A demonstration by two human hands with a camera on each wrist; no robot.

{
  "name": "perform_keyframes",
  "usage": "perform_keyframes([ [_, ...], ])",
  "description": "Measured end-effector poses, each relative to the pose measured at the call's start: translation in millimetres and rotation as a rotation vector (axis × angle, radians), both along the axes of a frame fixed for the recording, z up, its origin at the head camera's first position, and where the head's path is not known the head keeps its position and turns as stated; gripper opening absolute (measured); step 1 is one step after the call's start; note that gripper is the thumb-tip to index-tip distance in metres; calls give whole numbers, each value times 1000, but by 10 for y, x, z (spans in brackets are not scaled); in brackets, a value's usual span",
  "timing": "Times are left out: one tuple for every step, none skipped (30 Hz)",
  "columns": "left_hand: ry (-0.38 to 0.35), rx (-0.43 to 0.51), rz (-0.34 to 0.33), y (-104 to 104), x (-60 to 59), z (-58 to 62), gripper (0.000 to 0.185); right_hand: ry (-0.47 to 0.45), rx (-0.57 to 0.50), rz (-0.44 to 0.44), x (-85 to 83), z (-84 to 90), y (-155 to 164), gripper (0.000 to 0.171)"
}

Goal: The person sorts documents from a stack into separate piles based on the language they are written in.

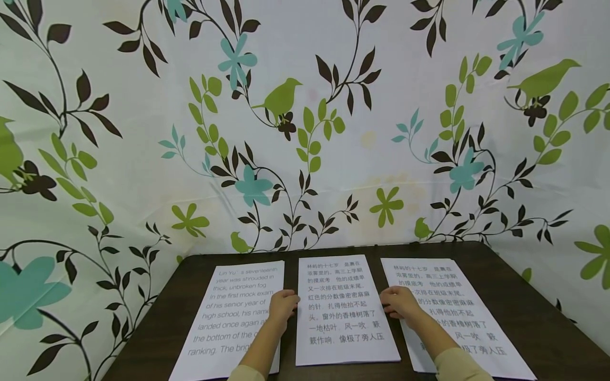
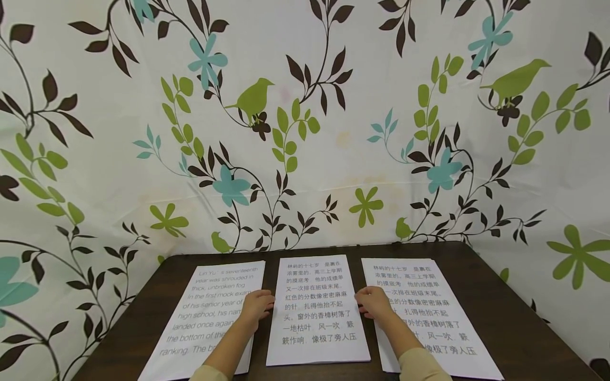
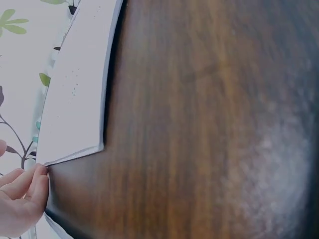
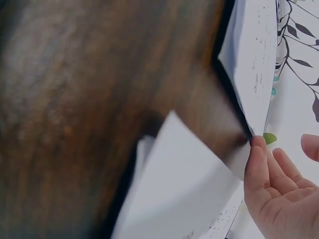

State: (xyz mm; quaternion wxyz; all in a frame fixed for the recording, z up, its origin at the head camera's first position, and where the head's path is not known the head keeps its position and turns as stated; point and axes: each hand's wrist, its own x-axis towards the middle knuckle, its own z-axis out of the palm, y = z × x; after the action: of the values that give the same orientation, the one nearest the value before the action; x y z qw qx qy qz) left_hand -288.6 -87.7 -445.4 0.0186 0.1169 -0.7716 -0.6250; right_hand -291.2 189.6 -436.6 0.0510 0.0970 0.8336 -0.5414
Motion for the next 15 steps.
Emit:
perform_keyframes([
  [2,-8,4,4,-4,3,35,2,0,0,0,8,-1,28],
  [4,-16,6,8,-5,10,35,7,-1,-2,2,16,-2,28],
  [3,-22,6,12,-7,16,35,14,-2,-3,6,23,-5,27],
  [4,-29,9,16,-10,19,34,22,-3,-3,9,31,-9,27],
  [8,-29,15,20,-13,21,34,31,-5,-5,11,35,-13,27],
  [10,-32,25,25,-19,18,34,43,-9,-2,12,38,-16,28],
  [15,-27,32,31,-21,19,34,55,-16,-3,14,40,-20,28],
  [17,-17,38,36,-23,19,35,63,-25,-6,12,39,-25,29],
  [17,-1,45,40,-26,16,37,68,-38,-9,9,35,-29,30],
  [19,13,54,45,-27,14,39,68,-56,-10,4,30,-31,31],
  [19,26,61,51,-25,13,42,69,-77,-11,-1,21,-35,33],
  [12,29,66,55,-21,13,44,67,-96,-11,-7,11,-39,34],
  [7,32,70,59,-18,14,46,57,-111,-21,-15,-3,-44,35],
  [3,33,71,63,-15,13,48,44,-125,-30,-22,-18,-48,37],
  [-2,25,71,65,-9,13,49,32,-133,-38,-27,-32,-52,38],
])
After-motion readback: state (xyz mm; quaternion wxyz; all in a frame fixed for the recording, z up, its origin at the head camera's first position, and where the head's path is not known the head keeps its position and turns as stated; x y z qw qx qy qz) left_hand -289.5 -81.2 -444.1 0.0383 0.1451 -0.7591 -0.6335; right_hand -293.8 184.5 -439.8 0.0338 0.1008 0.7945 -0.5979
